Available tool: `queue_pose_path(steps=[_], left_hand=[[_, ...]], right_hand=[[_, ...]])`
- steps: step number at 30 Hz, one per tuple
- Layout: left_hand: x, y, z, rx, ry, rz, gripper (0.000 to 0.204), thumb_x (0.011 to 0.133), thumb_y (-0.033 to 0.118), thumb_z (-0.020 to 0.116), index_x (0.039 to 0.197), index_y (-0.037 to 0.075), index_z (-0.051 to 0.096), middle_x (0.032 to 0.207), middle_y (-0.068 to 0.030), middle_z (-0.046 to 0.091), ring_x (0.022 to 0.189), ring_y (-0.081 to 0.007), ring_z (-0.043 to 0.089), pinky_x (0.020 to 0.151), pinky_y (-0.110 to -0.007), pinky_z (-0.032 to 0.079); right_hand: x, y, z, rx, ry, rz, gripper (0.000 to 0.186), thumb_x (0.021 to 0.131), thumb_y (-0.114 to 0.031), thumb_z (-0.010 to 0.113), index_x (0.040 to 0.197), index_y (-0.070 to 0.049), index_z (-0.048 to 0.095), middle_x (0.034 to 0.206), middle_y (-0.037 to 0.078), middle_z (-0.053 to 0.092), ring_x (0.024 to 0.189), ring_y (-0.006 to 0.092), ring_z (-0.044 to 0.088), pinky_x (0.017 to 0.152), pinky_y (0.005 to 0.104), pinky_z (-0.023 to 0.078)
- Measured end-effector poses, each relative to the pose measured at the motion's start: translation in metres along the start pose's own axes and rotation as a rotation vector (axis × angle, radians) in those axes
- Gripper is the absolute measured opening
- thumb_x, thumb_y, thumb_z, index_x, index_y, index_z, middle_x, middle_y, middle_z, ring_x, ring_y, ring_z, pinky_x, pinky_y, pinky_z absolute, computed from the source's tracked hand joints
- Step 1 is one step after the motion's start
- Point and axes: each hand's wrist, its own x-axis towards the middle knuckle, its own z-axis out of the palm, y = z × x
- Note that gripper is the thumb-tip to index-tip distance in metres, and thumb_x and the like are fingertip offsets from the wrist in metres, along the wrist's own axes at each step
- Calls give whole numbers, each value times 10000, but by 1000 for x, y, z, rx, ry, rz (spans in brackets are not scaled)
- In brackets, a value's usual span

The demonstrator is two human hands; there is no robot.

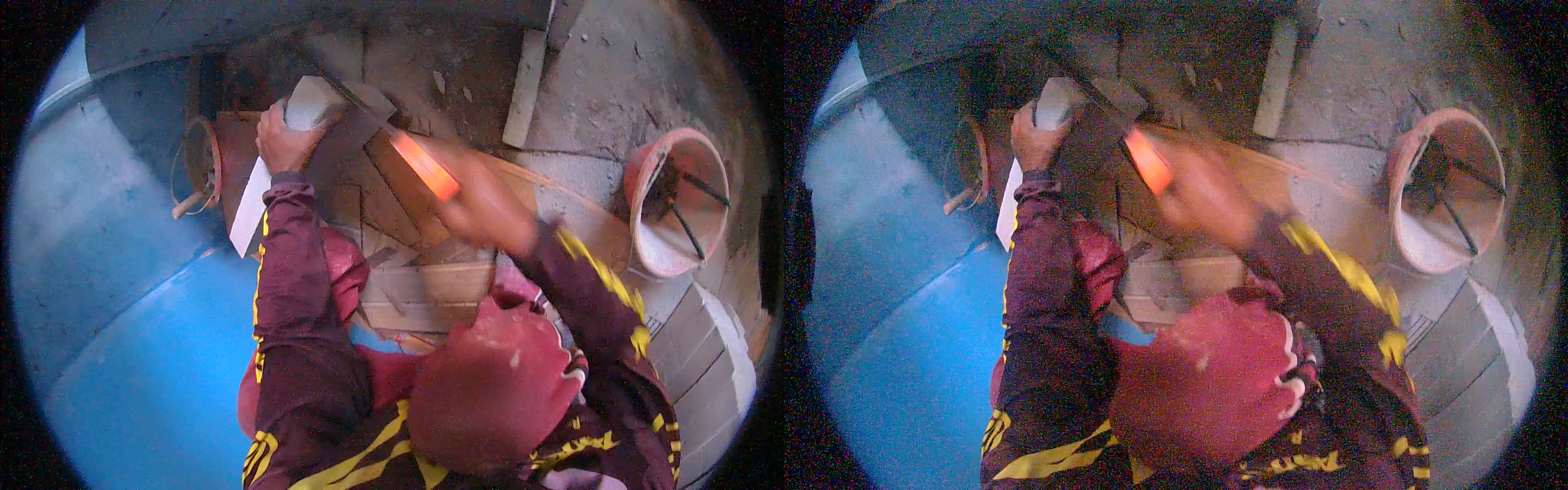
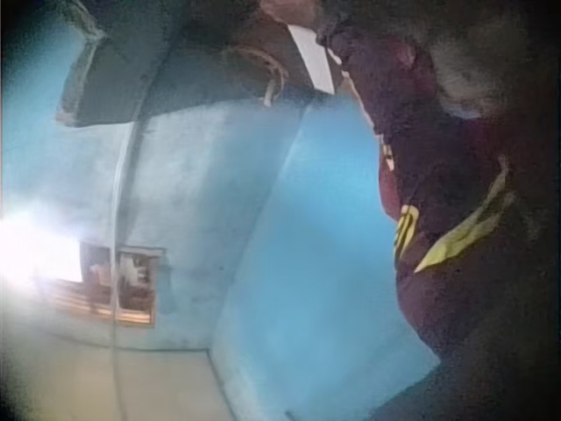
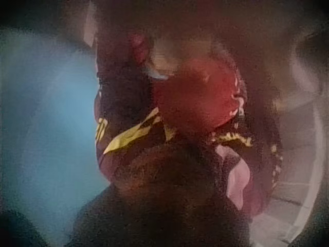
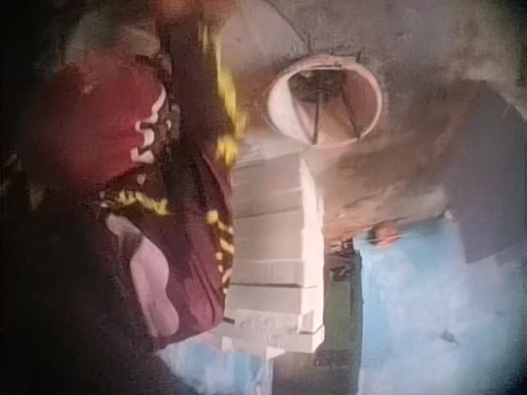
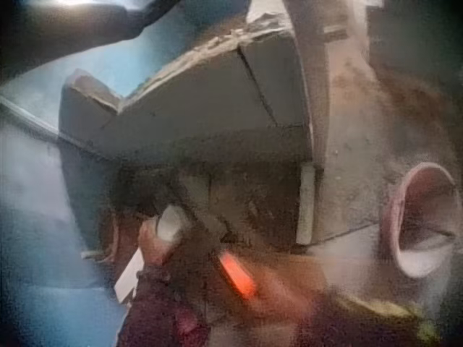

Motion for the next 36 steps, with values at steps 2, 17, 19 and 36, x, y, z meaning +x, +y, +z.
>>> queue_pose_path(steps=[2,17,19,36], left_hand=[[-8,-5,4,39,18,47,847,591,626,855,1212,92,641,1164,-160,638,1117,-358,594,967,-465,466],[-8,-12,14,-21,27,73,749,621,527,860,1185,75,665,1159,-177,650,1096,-363,607,936,-469,485],[-1,-8,9,-8,59,59,759,614,529,862,1183,66,664,1153,-180,651,1090,-365,609,935,-467,485],[-5,-12,9,-18,27,62,846,570,609,872,1168,46,673,1128,-187,664,1065,-374,623,927,-462,495]], right_hand=[[-19,-13,-16,-12,5,19,502,848,-56,549,1348,-12,559,1279,211,626,1201,399,586,1015,403,458],[23,31,4,-27,-153,224,415,806,-91,596,1218,-52,629,1018,269,677,957,392,683,815,471,519],[42,29,2,-30,-260,329,476,801,-54,557,1274,-47,608,1112,278,656,1027,418,649,900,465,492],[-31,4,-13,-139,55,-36,528,818,-48,565,1346,-54,562,1257,261,617,1198,432,572,1017,439,460]])
